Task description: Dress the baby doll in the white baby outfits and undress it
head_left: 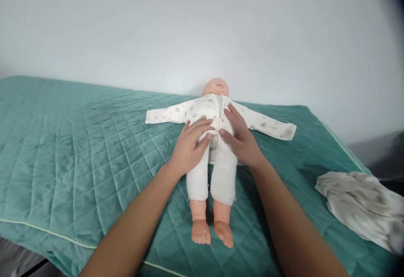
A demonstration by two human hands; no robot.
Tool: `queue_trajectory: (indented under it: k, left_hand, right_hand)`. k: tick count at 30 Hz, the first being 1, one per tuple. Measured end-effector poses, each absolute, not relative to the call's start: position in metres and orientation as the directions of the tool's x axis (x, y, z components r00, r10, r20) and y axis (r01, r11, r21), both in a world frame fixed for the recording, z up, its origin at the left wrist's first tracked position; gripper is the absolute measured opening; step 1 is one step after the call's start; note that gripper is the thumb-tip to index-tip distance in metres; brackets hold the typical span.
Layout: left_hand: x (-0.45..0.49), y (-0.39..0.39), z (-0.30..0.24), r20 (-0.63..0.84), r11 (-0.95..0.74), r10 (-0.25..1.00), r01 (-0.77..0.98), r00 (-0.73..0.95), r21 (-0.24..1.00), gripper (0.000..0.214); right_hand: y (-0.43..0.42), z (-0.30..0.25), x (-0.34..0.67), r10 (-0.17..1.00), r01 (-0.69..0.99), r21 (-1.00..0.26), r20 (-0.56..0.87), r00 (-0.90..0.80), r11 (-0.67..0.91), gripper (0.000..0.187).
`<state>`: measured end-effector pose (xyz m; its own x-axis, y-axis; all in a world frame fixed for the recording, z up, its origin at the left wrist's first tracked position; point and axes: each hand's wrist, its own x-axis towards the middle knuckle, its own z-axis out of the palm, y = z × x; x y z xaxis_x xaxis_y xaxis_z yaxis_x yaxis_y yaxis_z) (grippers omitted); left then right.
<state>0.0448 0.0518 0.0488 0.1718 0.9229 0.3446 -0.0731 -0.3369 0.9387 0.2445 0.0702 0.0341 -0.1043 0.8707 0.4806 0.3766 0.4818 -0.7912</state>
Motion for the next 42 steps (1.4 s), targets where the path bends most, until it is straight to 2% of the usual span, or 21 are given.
queue_trajectory:
  k: [2,4,6,8,10,12,16,18,21,24,27,30,33,36,39,42]
  left_hand:
    - [0.039,0.05,0.04,0.287,-0.286,0.958,-0.108,-0.005,0.952,0.007]
    - [0.031,0.05,0.03,0.203,-0.238,0.959,-0.172,-0.197,0.956,0.015]
    - [0.021,0.051,0.02,0.102,-0.204,0.942,-0.302,-0.321,0.931,0.019]
    - [0.012,0.05,0.013,0.001,-0.184,0.922,-0.435,-0.388,0.882,0.017]
    - [0.004,0.047,0.009,-0.056,-0.194,0.892,-0.492,-0.448,0.848,0.007]
    - [-0.001,0.042,0.008,-0.035,-0.24,0.844,-0.436,-0.535,0.868,0.012]
    - [-0.001,0.025,0.008,0.186,-0.314,0.732,-0.082,-0.655,0.946,0.03]
    - [0.001,0.015,0.009,0.244,-0.275,0.785,0.032,-0.569,0.961,0.025]
    - [0.004,-0.002,0.009,0.195,-0.16,0.954,0.163,-0.228,0.974,0.014]
    - [0.005,-0.021,0.008,0.153,-0.153,0.988,0.3,0.023,0.942,0.023]
    - [0.006,-0.037,0.005,0.146,-0.155,0.988,0.374,0.053,0.914,0.033]
    - [0.008,-0.047,0.003,0.15,-0.167,0.986,0.457,0.074,0.874,0.043]
    - [0.009,-0.053,0.004,0.162,-0.197,0.98,0.48,0.115,0.854,0.049]
    - [0.011,-0.058,0.009,0.157,-0.194,0.981,0.489,0.116,0.851,0.054]
    - [0.013,-0.061,0.013,0.135,-0.168,0.986,0.509,0.101,0.844,0.057]
    - [0.016,-0.063,0.015,0.125,-0.151,0.988,0.518,0.087,0.842,0.06]
  right_hand:
    - [0.056,0.031,0.243,0.868,0.403,-0.776,0.483,-0.115,0.485,0.066]
    - [0.04,0.028,0.241,0.868,0.408,-0.772,0.48,-0.127,0.487,0.073]
    - [0.023,0.024,0.24,0.868,0.393,-0.778,0.478,-0.136,0.49,0.075]
    - [0.01,0.02,0.239,0.865,0.386,-0.782,0.491,-0.103,0.489,0.071]
    - [0.001,0.016,0.239,0.854,0.417,-0.775,0.521,-0.007,0.476,0.061]
    - [-0.004,0.015,0.238,0.826,0.466,-0.764,0.551,0.114,0.446,0.046]
    - [-0.006,0.016,0.238,0.796,0.517,-0.758,0.565,0.216,0.397,0.022]
    - [-0.005,0.017,0.239,0.809,0.495,-0.771,0.552,0.203,0.401,0.02]
    - [-0.003,0.016,0.241,0.845,0.417,-0.82,0.5,0.191,0.391,0.026]
    - [-0.001,0.014,0.242,0.877,0.352,-0.861,0.446,0.179,0.366,0.033]
    - [0.0,0.015,0.241,0.875,0.354,-0.865,0.441,0.199,0.356,0.032]
    - [-0.003,0.019,0.238,0.861,0.314,-0.878,0.443,0.251,0.36,0.022]
    - [-0.007,0.021,0.237,0.858,0.134,-0.926,0.378,0.349,0.353,0.016]
    - [-0.008,0.017,0.244,0.818,-0.014,-0.934,0.305,0.488,0.357,0.018]
    - [-0.01,0.013,0.262,0.765,-0.193,-0.899,0.203,0.612,0.393,0.023]
    - [-0.013,0.013,0.281,0.754,-0.346,-0.845,0.099,0.649,0.409,0.023]
